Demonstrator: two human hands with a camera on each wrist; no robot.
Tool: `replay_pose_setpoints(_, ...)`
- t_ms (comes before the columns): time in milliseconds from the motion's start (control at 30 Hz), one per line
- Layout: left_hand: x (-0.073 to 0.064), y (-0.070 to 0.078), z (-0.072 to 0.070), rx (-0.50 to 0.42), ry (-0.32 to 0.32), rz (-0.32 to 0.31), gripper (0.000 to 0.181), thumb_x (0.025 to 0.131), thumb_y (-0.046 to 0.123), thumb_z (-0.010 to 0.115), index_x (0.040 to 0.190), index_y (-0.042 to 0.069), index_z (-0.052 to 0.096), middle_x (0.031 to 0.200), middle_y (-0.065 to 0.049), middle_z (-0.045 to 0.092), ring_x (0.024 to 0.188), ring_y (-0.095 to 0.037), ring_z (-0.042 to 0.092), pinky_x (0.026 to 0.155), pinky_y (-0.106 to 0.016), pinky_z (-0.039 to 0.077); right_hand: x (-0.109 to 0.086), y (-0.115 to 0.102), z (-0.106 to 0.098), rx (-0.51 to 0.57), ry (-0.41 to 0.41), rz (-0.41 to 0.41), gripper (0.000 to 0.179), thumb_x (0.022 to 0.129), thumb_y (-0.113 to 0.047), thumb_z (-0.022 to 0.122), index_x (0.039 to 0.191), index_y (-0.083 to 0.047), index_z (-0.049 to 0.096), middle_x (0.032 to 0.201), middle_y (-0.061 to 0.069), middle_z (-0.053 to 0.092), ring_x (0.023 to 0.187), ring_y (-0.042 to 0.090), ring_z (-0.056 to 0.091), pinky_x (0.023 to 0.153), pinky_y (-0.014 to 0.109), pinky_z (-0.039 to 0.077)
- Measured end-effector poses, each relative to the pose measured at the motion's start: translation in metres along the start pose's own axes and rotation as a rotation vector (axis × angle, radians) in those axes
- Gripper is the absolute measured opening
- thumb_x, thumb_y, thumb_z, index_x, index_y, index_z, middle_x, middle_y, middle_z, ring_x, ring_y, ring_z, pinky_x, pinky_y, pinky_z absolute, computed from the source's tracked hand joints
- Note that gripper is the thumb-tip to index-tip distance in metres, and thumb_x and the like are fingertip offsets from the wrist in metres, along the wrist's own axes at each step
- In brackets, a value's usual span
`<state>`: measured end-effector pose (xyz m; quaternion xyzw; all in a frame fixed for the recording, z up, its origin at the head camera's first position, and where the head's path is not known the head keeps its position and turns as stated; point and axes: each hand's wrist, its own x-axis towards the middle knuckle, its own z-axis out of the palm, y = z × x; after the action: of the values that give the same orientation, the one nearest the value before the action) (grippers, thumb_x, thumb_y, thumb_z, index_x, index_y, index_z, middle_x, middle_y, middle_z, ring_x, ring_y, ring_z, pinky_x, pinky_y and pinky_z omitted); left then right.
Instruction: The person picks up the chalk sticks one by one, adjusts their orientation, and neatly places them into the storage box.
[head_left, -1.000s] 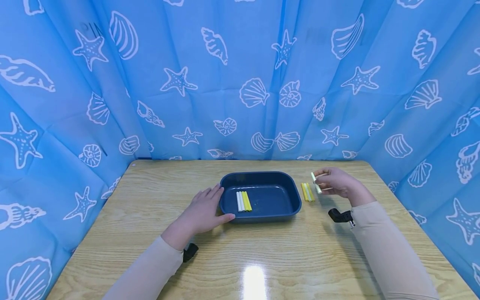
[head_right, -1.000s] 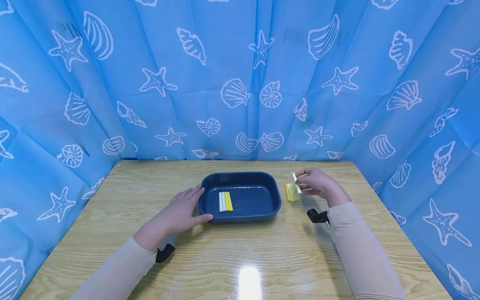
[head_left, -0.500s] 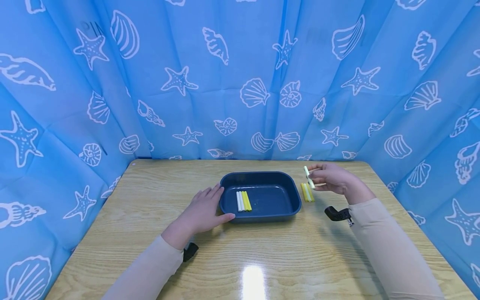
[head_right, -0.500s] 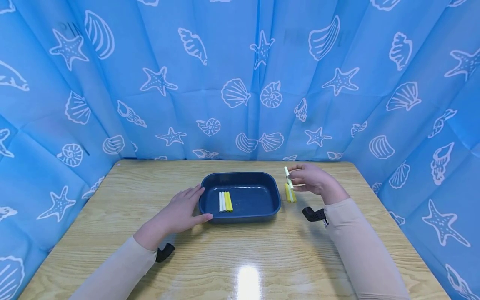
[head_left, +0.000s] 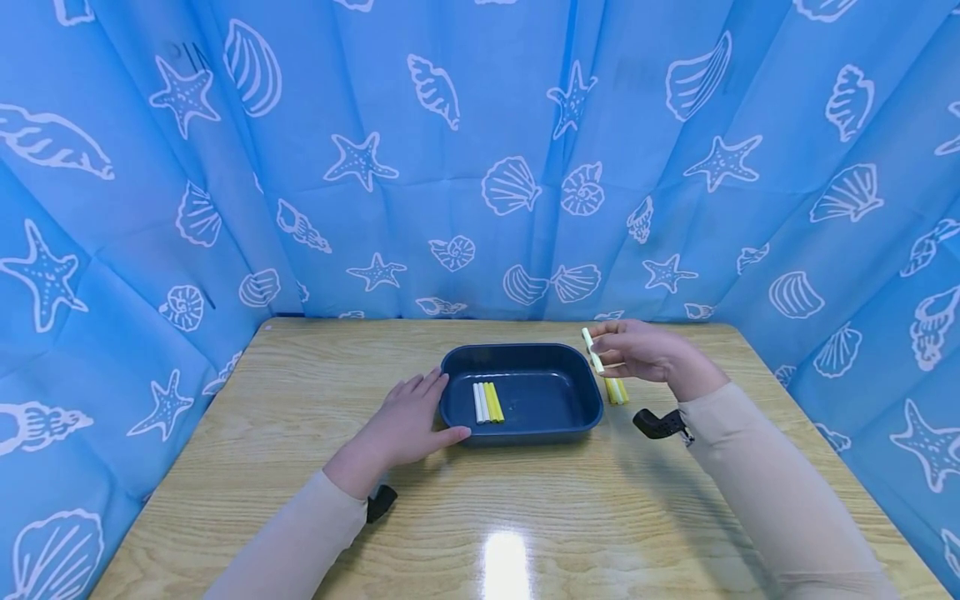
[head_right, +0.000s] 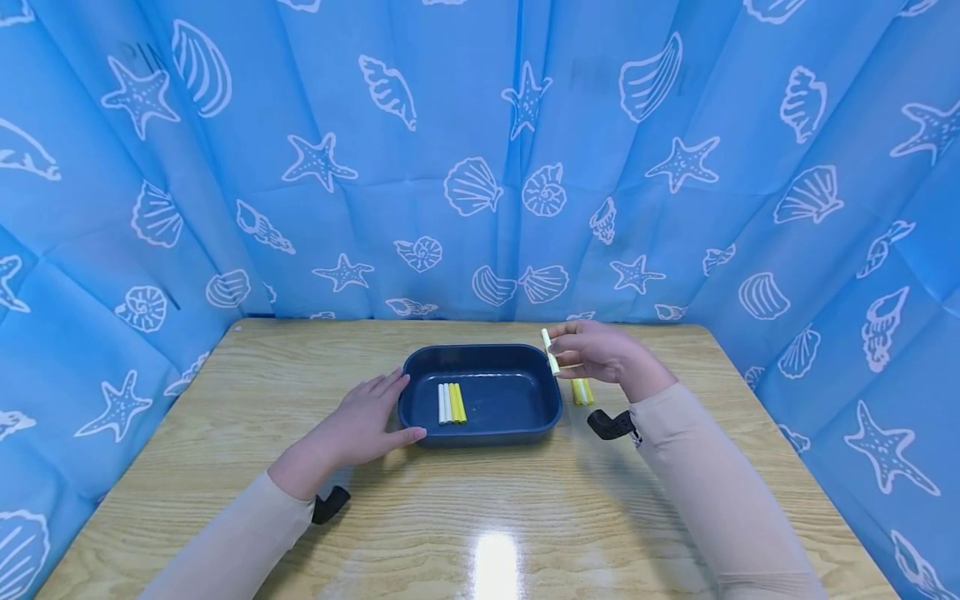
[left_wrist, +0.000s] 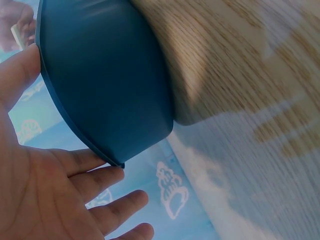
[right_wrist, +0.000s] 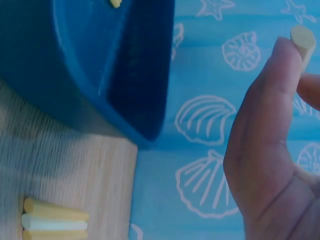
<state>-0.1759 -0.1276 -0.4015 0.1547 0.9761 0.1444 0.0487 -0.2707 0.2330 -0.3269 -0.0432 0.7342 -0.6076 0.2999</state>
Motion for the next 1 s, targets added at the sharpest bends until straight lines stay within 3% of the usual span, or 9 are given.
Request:
replay_pose_setpoints(233,0.0,0.0,0.001,-0.001,-0.003,-0.005,0.097,0.09,0.065,0.061,0.158,0.004,0.028,0.164,-0.014,0.023,0.149,-0.039,0.023,0.121,-0.055,0.016,0.011,-0.005,0.013,-0.01,-0.027,-0.007,0.035,0.098,-0.004,0.052,0.129,0.002,0.037,0.101,0.007,0.049,0.077,0.011,0.058,0.08,0.032,0.057)
replay_pose_setpoints(467,-0.001,0.0,0.001,-0.004,-0.003,-0.011,0.098,0.089,0.066,0.061,0.158,0.006,0.027,0.165,-0.013,0.022,0.149,-0.039,0.022,0.121,-0.054,0.015,0.022,-0.01,0.025,0.014,-0.029,0.045,0.026,0.096,-0.001,0.052,0.119,-0.001,0.041,0.097,0.01,0.044,0.07,0.013,0.05,0.07,0.028,0.059)
replay_pose_setpoints(1000,-0.001,0.0,-0.001,-0.013,0.003,-0.004,0.096,0.09,0.063,0.062,0.158,0.004,0.028,0.164,-0.015,0.023,0.149,-0.04,0.023,0.121,-0.055,0.016,0.055,-0.017,0.051,-0.055,-0.104,0.157,0.021,0.099,-0.002,0.052,0.117,-0.004,0.042,0.108,0.014,0.045,0.087,0.023,0.052,0.075,0.03,0.059)
